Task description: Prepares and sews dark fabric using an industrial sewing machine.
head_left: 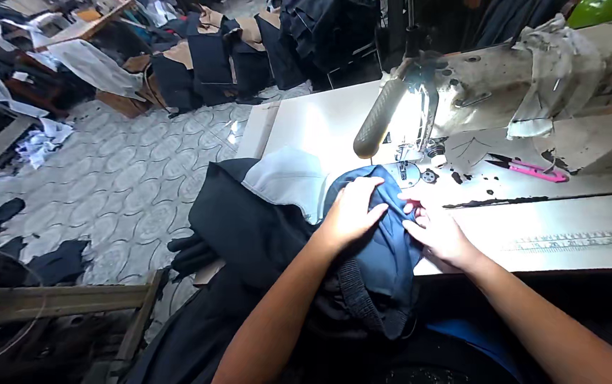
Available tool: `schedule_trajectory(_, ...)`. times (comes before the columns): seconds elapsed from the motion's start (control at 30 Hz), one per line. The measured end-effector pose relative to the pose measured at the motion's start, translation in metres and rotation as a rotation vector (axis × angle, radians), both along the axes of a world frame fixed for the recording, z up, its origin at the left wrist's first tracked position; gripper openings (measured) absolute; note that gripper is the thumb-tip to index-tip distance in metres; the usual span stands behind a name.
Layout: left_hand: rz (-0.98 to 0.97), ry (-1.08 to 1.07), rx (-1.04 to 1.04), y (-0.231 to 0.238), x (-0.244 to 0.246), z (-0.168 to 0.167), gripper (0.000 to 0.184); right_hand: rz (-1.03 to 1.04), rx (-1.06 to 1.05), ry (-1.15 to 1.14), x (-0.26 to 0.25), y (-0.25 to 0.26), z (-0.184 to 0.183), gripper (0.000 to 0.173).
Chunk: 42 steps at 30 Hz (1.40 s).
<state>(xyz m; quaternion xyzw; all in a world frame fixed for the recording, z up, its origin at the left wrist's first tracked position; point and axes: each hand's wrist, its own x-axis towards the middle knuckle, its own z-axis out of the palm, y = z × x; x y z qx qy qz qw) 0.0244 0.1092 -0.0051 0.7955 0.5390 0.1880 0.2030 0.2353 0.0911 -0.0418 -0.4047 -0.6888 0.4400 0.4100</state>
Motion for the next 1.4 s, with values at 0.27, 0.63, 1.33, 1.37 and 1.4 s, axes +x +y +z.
schedule_trajectory(0.27, -0.231, -0.375, -0.207, -0.016, -0.019, 0.017, 0.023, -0.002, 0.045, -0.057, 0.045, -0.004, 0.007, 0.026)
schedule_trajectory(0.63, 0.007, -0.187, 0.116, -0.056, 0.004, 0.015, 0.028, 0.594, 0.019, -0.294, 0.014, 0.043, 0.055, 0.045)
schedule_trajectory(1.33, -0.087, -0.027, 0.694, -0.059, 0.006, -0.009, 0.019, 0.612, -0.229, -0.342, 0.021, 0.047, 0.052, 0.03)
schedule_trajectory(1.37, -0.055, -0.028, 0.615, -0.059, 0.005, -0.004, 0.019, 0.569, -0.234, -0.275, 0.031, 0.044, 0.048, 0.035)
schedule_trajectory(1.4, -0.033, -0.052, 0.51, -0.058, 0.004, 0.002, 0.02, 0.531, -0.258, -0.178, 0.042, 0.039, 0.043, 0.035)
